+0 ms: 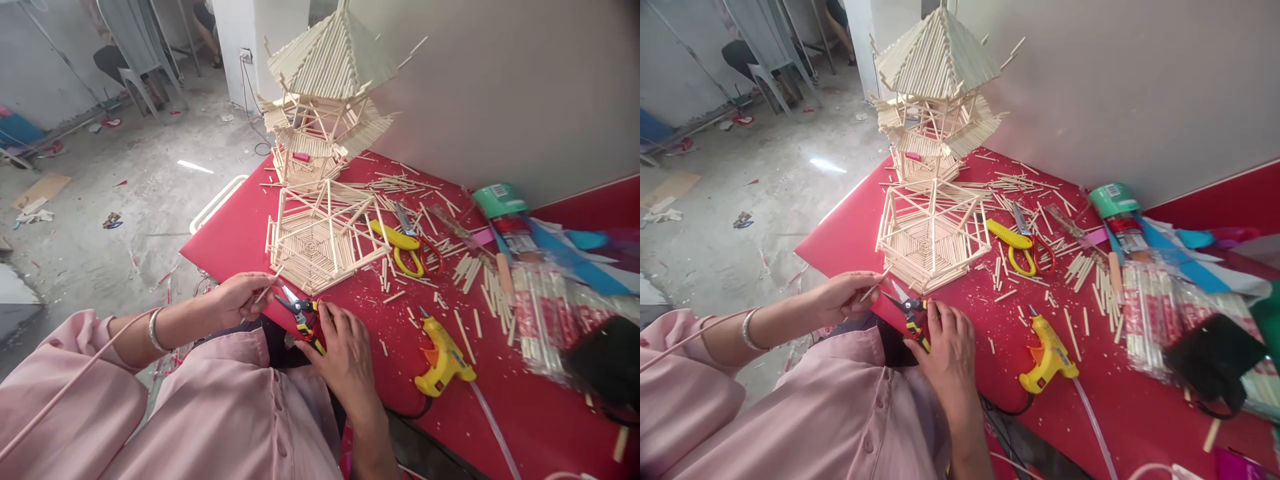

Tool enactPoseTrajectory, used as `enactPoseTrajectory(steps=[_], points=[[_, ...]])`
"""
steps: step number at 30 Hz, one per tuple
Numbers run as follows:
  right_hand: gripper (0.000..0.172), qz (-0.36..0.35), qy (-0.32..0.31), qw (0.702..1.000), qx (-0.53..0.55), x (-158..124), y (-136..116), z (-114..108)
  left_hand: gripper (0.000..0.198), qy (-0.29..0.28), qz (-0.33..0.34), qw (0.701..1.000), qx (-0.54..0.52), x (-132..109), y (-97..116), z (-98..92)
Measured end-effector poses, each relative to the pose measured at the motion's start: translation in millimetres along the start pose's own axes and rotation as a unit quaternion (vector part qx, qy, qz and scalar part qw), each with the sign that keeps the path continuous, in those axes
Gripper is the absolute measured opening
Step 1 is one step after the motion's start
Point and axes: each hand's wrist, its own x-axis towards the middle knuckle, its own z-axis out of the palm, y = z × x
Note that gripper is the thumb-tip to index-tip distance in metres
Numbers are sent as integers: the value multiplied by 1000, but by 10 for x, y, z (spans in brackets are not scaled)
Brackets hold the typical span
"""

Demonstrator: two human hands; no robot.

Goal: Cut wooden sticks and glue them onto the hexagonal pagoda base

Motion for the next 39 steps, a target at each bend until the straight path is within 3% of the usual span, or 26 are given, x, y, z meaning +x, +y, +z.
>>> enactPoseTrajectory(steps=[14, 20, 26, 39], points=[[75, -11, 19, 1000, 9, 31, 25, 29, 39, 4, 3, 1000, 17, 11, 24, 26], [73, -10, 24, 1000, 12, 21, 28, 45, 26, 17, 4, 1000, 9, 9, 53, 23], [73, -7, 28, 1000, 13, 25, 28, 45, 36, 5, 2, 1000, 25, 36, 46, -32], [72, -2, 24, 1000, 11, 22, 15, 36, 37, 8, -9, 999, 44, 49, 120, -76]])
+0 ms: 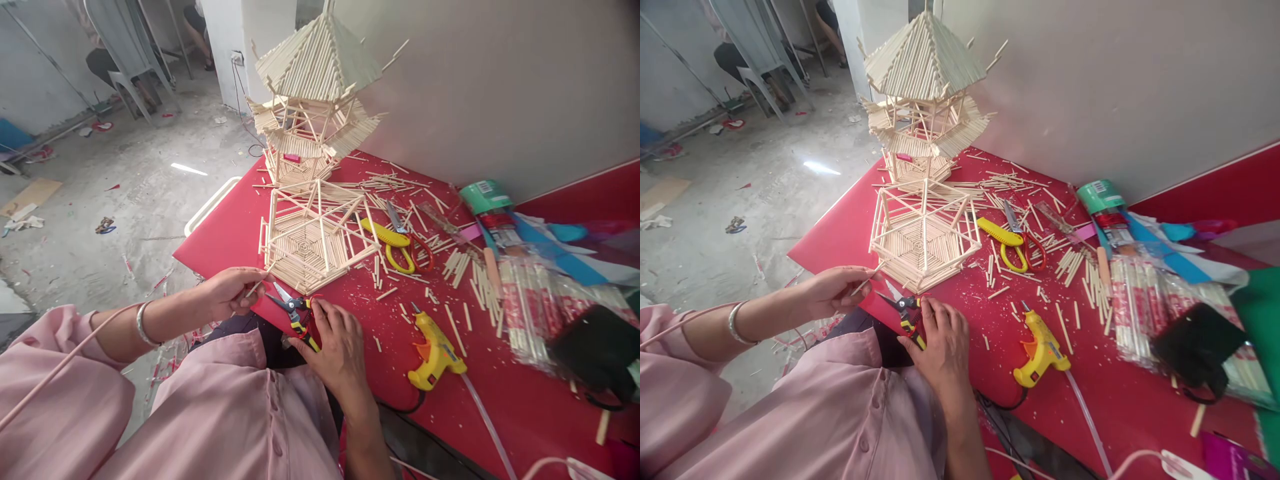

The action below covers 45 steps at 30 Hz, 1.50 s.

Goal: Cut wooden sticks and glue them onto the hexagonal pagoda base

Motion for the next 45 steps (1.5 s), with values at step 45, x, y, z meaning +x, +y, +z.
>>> enactPoseTrajectory(steps=[45], points=[[76, 9, -3, 1000, 11, 4, -13, 1, 14, 54, -29, 998, -25, -82, 125, 80]])
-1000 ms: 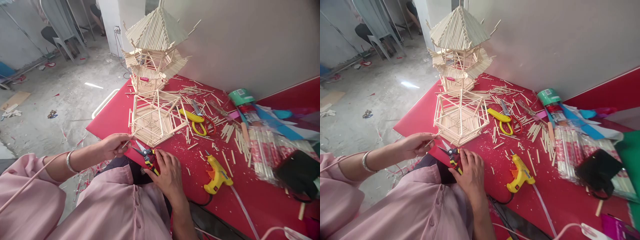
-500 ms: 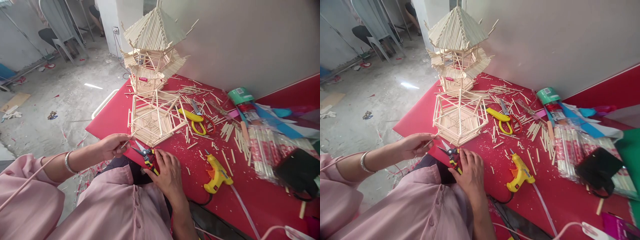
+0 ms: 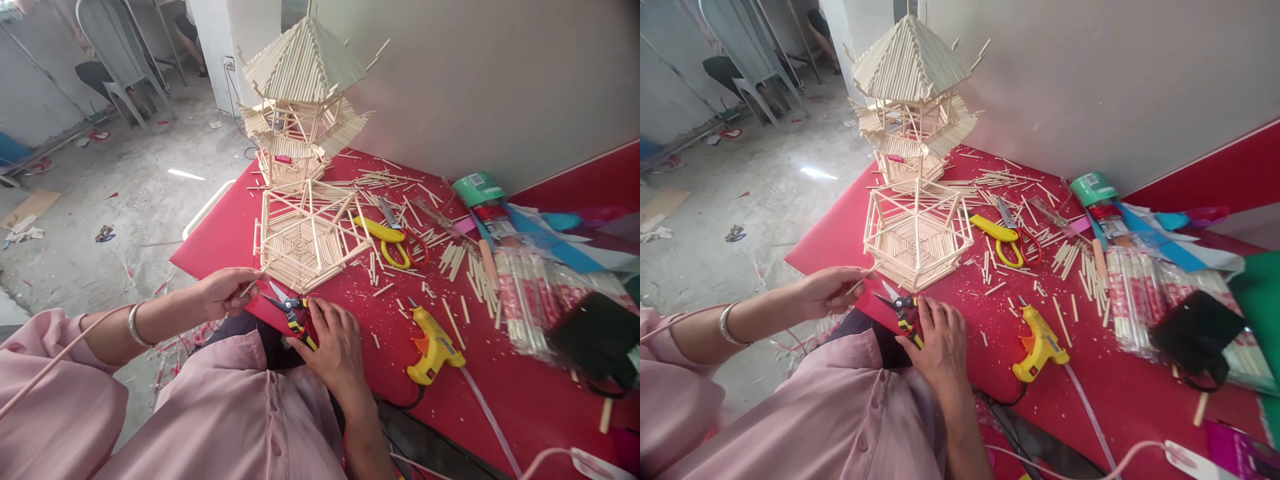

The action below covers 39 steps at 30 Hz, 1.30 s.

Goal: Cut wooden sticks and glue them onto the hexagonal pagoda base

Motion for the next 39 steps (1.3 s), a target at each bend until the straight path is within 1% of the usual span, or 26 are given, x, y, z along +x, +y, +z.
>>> enactPoseTrajectory(steps=[6, 16, 22, 27, 32, 35, 39], points=[[73, 4, 1, 1000, 9, 3, -3, 2, 18, 7, -4, 1000, 15, 5, 3, 4], [75, 2, 5, 1000, 10, 5, 0, 9, 24, -13, -32, 999, 19, 41, 10, -26], [72, 0, 11, 1000, 6, 10, -2, -6, 20, -10, -36, 999, 25, 56, 13, -24], [73, 4, 0, 1000, 14, 15, -12, -24, 24, 4, -37, 999, 38, 49, 21, 2], [75, 12, -17, 1000, 23, 10, -15, -21, 23, 4, -37, 998, 46, 44, 17, 3], [79, 21, -33, 999, 27, 9, -17, -35, 25, 4, -37, 998, 43, 41, 18, 7], [97, 15, -64, 998, 16, 5, -58, -80, 28, 7, -26, 999, 40, 33, 16, 15]])
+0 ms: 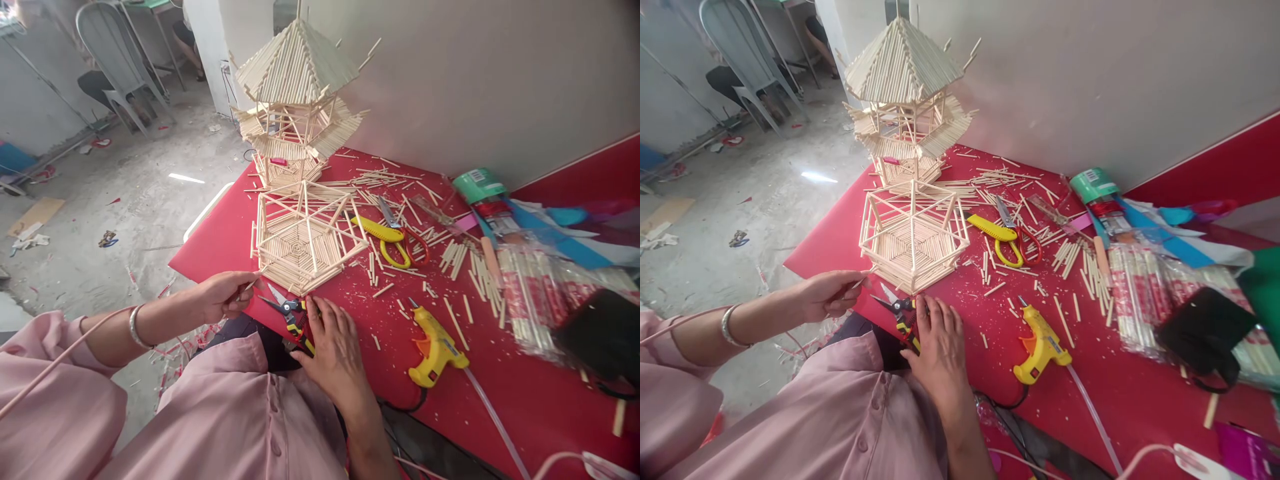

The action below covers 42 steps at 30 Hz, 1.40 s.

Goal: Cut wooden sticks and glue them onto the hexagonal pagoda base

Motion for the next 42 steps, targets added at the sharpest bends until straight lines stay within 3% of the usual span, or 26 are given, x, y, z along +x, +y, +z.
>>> enactPoseTrajectory(steps=[4, 9, 12, 16, 22, 26, 32, 42], points=[[91, 24, -9, 998, -55, -3, -95, -51, 29, -1, 52, 999, 13, -28, -58, -20], [81, 19, -26, 995, -99, 0, -152, -105, 36, 22, 205, 976, 68, -109, -215, -93], [84, 28, -42, 997, -61, -92, -105, -125, 44, 44, 294, 950, 98, -181, -298, -153], [85, 82, -38, 993, 73, -359, -65, -185, 48, 69, 358, 921, 139, -245, -398, -207], [75, 107, -10, 968, 228, -619, -232, -245, 45, 1, 376, 903, 209, -191, -563, -65], [81, 117, -37, 964, 237, -651, -291, -171, 50, -46, 377, 894, 238, -144, -630, 45], [86, 105, -49, 967, 229, -638, -335, -142, 52, -88, 394, 881, 248, -117, -699, 55], [87, 98, -54, 966, 232, -594, -351, -125, 48, -85, 415, 865, 270, -180, -668, 93]])
